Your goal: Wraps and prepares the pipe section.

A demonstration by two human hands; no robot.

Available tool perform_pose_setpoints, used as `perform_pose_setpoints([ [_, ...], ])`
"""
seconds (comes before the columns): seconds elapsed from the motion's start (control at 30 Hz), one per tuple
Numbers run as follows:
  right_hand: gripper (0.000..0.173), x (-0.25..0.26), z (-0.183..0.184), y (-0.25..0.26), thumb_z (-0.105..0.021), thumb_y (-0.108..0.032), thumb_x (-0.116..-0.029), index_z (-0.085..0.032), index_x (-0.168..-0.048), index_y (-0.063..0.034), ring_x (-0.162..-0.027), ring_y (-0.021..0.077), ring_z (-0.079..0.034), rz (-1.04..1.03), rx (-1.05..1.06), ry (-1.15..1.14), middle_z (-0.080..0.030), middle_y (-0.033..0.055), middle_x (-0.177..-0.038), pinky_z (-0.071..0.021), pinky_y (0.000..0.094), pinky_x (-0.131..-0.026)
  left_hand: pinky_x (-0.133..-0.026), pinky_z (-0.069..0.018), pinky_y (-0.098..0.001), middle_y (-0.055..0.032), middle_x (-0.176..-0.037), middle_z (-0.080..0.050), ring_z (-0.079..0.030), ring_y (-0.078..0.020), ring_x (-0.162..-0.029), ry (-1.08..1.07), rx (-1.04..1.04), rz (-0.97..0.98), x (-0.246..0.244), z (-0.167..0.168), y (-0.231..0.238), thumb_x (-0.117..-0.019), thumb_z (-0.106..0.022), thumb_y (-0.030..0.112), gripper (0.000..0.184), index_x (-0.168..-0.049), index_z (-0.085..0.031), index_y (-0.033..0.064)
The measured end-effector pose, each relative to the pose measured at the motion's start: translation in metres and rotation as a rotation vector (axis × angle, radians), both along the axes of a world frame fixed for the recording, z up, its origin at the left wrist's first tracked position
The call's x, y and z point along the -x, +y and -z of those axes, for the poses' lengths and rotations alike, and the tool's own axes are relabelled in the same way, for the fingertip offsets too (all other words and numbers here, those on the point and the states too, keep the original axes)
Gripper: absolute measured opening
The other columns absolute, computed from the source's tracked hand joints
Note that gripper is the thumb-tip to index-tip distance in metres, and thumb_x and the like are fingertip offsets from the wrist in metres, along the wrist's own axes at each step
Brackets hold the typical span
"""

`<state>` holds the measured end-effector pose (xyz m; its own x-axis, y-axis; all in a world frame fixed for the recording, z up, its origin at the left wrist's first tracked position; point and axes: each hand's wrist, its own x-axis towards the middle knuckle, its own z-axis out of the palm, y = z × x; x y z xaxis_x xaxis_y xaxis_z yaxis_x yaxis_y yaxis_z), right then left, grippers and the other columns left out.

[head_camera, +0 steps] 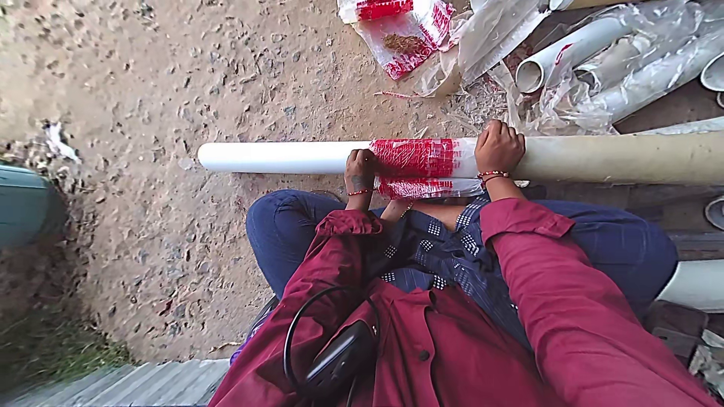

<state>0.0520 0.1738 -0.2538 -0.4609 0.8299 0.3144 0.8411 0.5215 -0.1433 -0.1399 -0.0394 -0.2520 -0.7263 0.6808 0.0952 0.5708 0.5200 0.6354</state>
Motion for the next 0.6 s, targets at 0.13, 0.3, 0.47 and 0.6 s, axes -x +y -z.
perform_pose_setpoints([
  [0.13, 0.035, 0.000, 0.002, 0.000, -0.038, -0.014, -0.1067, -0.065, -0.106, 0.0068, -0.097, 0.0431, -0.071, 0.000, -0.015, -0.003, -0.072, 0.0268, -0.100, -0.0480, 0.0557, -0.080, -0.102, -0.0491, -0.0560, -0.0304, -0.114, -0.068, -0.065, -0.0469, -0.114, 0.071, 0.088, -0.004, 0.000, 0.004, 0.004, -0.1005, -0.054, 0.004, 0.022, -0.107, -0.070, -0.0101],
  [0.3, 0.035, 0.000, 0.002, 0.000, -0.037, -0.015, -0.1069, -0.065, -0.104, 0.0064, -0.096, 0.0424, -0.071, 0.003, -0.029, -0.005, -0.073, 0.0263, -0.098, -0.0480, 0.0552, -0.080, -0.105, -0.0468, -0.0546, -0.0325, -0.116, -0.066, -0.062, -0.0485, -0.117, 0.049, 0.146, -0.005, 0.000, 0.005, 0.009, -0.1011, -0.051, 0.000, 0.022, -0.111, -0.066, -0.0131],
  [0.47, 0.035, 0.000, 0.000, 0.000, -0.037, -0.015, -0.1067, -0.065, -0.103, 0.0072, -0.096, 0.0431, -0.071, -0.005, -0.020, 0.008, -0.072, 0.0267, -0.098, -0.0481, 0.0554, -0.079, -0.117, -0.0360, -0.0468, -0.0336, -0.137, -0.058, -0.052, -0.0427, -0.136, -0.234, 0.269, -0.116, -0.007, -0.041, 0.014, -0.1073, -0.048, 0.006, 0.032, -0.130, -0.058, -0.0142],
  [0.6, 0.037, -0.001, 0.001, 0.001, -0.037, -0.015, -0.1072, -0.065, -0.108, 0.0072, -0.098, 0.0432, -0.071, -0.004, -0.008, 0.008, -0.073, 0.0267, -0.101, -0.0479, 0.0556, -0.081, -0.099, -0.0514, -0.0526, -0.0305, -0.111, -0.069, -0.067, -0.0451, -0.108, -0.011, 0.016, -0.019, 0.000, 0.002, 0.000, -0.0991, -0.058, 0.005, 0.023, -0.111, -0.069, -0.0113],
])
